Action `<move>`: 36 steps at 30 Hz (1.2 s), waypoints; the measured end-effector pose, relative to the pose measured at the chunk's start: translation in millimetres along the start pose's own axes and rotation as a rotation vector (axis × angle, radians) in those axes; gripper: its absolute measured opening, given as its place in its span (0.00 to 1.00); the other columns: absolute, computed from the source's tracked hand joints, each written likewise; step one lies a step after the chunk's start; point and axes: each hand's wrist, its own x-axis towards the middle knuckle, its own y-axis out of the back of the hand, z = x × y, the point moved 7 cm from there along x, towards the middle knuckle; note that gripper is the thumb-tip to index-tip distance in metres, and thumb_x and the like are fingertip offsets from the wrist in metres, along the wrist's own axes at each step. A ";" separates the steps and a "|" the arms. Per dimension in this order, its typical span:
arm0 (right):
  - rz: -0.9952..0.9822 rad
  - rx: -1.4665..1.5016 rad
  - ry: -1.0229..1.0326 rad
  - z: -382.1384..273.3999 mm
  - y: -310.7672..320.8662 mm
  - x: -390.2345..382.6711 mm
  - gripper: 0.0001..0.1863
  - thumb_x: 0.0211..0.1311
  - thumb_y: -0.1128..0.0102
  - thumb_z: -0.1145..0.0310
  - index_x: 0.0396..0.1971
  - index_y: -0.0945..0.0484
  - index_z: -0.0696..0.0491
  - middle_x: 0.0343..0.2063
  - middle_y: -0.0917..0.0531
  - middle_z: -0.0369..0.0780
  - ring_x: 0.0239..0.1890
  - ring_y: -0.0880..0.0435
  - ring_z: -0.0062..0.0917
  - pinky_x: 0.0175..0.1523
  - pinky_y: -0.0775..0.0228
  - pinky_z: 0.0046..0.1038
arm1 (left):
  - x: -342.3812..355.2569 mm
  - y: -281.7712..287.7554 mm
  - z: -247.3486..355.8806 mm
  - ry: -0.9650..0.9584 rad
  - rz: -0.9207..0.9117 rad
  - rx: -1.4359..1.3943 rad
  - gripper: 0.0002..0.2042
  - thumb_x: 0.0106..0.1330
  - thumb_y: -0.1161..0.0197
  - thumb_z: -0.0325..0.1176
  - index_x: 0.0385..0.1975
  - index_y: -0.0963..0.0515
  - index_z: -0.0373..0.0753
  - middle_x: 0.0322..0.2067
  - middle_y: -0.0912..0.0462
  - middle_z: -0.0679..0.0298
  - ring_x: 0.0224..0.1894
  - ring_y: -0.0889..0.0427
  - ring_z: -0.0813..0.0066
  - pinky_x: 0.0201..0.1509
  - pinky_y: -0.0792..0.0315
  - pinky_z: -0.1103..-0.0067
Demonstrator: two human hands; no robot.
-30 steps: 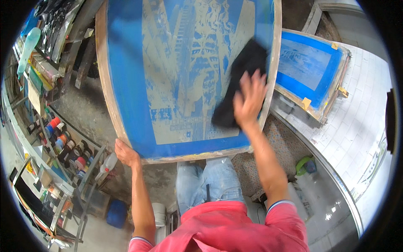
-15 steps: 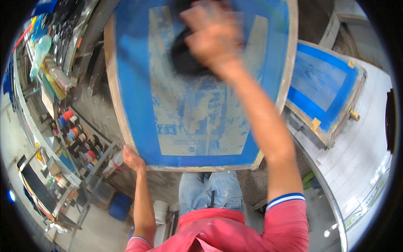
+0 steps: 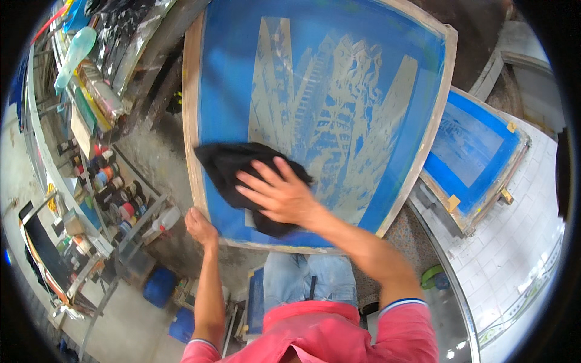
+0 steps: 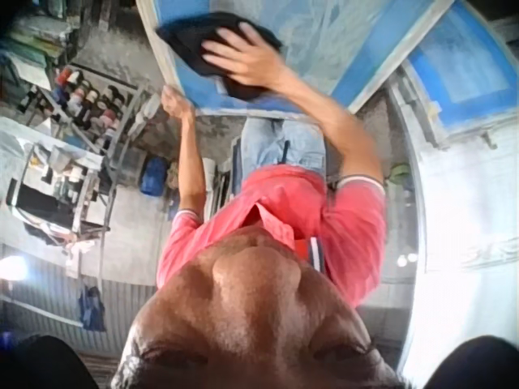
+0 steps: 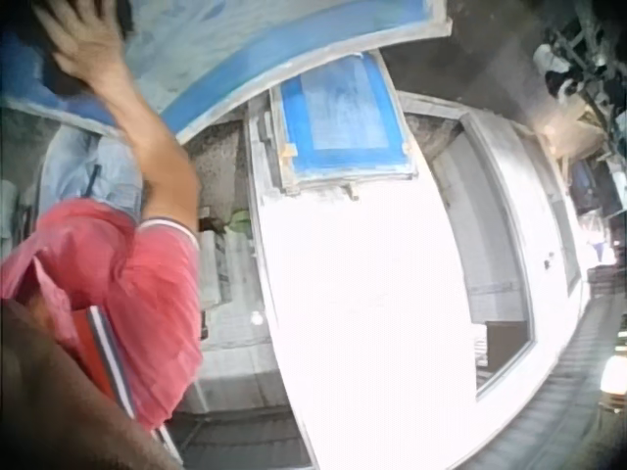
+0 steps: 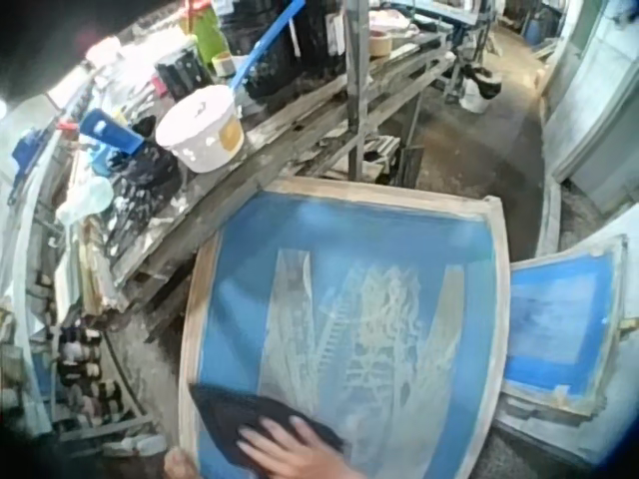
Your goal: The person mixes yellow ink in a small container using a red spatula, adding liquid from a bottle. They then wipe a blue screen printing frame with a yellow cloth and a black cloth. Finally, they pick up a black t-shirt and wipe the screen frame again.
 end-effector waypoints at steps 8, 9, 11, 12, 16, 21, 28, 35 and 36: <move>0.614 -0.720 -0.347 223.3 223.3 96.1 0.23 0.61 0.45 0.65 0.57 0.22 0.50 0.61 0.24 0.47 0.64 0.30 0.51 0.68 0.39 0.52 | 10.8 -4.2 -0.1 0.000 -0.045 -0.062 0.24 0.77 0.55 0.45 0.47 0.21 0.26 0.48 0.20 0.41 0.52 0.24 0.40 0.57 0.33 0.58; 0.706 -0.811 -0.406 216.8 230.6 103.7 0.23 0.61 0.46 0.66 0.57 0.22 0.54 0.61 0.24 0.50 0.64 0.30 0.51 0.68 0.37 0.47 | 10.0 -5.2 2.2 -0.039 0.015 -0.035 0.25 0.77 0.55 0.45 0.47 0.21 0.25 0.48 0.20 0.42 0.52 0.24 0.40 0.57 0.33 0.58; 0.610 -0.698 -0.408 176.0 147.8 71.6 0.23 0.64 0.47 0.62 0.59 0.23 0.47 0.60 0.23 0.46 0.65 0.31 0.54 0.67 0.43 0.63 | 2.0 -2.4 0.8 -0.028 0.062 0.001 0.25 0.77 0.54 0.45 0.48 0.22 0.25 0.49 0.20 0.42 0.53 0.24 0.40 0.58 0.33 0.58; 0.391 -0.721 -0.405 127.4 110.0 55.0 0.23 0.63 0.47 0.63 0.58 0.22 0.48 0.58 0.21 0.46 0.63 0.29 0.55 0.67 0.43 0.63 | -1.5 -1.5 -2.2 0.003 0.051 0.000 0.25 0.77 0.54 0.45 0.48 0.22 0.25 0.50 0.20 0.42 0.53 0.24 0.40 0.59 0.33 0.58; -0.129 -0.004 0.059 -10.6 9.8 -61.3 0.21 0.51 0.39 0.59 0.48 0.17 0.43 0.57 0.19 0.37 0.63 0.25 0.39 0.68 0.43 0.59 | 1.2 -5.8 -18.1 -0.034 0.002 0.035 0.25 0.77 0.54 0.46 0.49 0.21 0.26 0.50 0.20 0.40 0.54 0.24 0.40 0.60 0.33 0.59; 0.422 -0.491 -0.271 138.3 127.7 120.9 0.21 0.55 0.39 0.61 0.50 0.18 0.47 0.64 0.27 0.47 0.66 0.33 0.54 0.66 0.47 0.68 | -3.0 0.4 6.6 -0.055 0.054 -0.015 0.23 0.76 0.53 0.45 0.46 0.20 0.28 0.48 0.19 0.41 0.52 0.23 0.41 0.57 0.31 0.58; 0.574 -0.589 -0.147 180.4 146.5 207.1 0.25 0.47 0.30 0.52 0.47 0.16 0.46 0.60 0.25 0.43 0.65 0.33 0.51 0.67 0.44 0.62 | 0.1 0.5 -6.9 -0.081 0.099 -0.008 0.27 0.76 0.53 0.49 0.45 0.20 0.26 0.43 0.18 0.41 0.46 0.20 0.40 0.51 0.29 0.58; 0.858 -1.081 -0.510 317.0 308.0 -29.1 0.21 0.54 0.39 0.65 0.50 0.16 0.50 0.57 0.21 0.47 0.57 0.23 0.50 0.60 0.30 0.46 | 13.8 -12.5 -5.0 0.010 -0.013 -0.150 0.30 0.77 0.54 0.52 0.49 0.21 0.24 0.46 0.17 0.40 0.46 0.19 0.41 0.52 0.29 0.60; 0.797 -0.938 -0.515 303.3 294.1 -52.3 0.22 0.57 0.38 0.67 0.53 0.18 0.51 0.61 0.24 0.49 0.61 0.27 0.51 0.65 0.33 0.46 | 7.8 -9.8 -6.4 0.038 -0.007 -0.165 0.31 0.77 0.54 0.53 0.49 0.21 0.24 0.47 0.17 0.40 0.47 0.19 0.42 0.52 0.29 0.60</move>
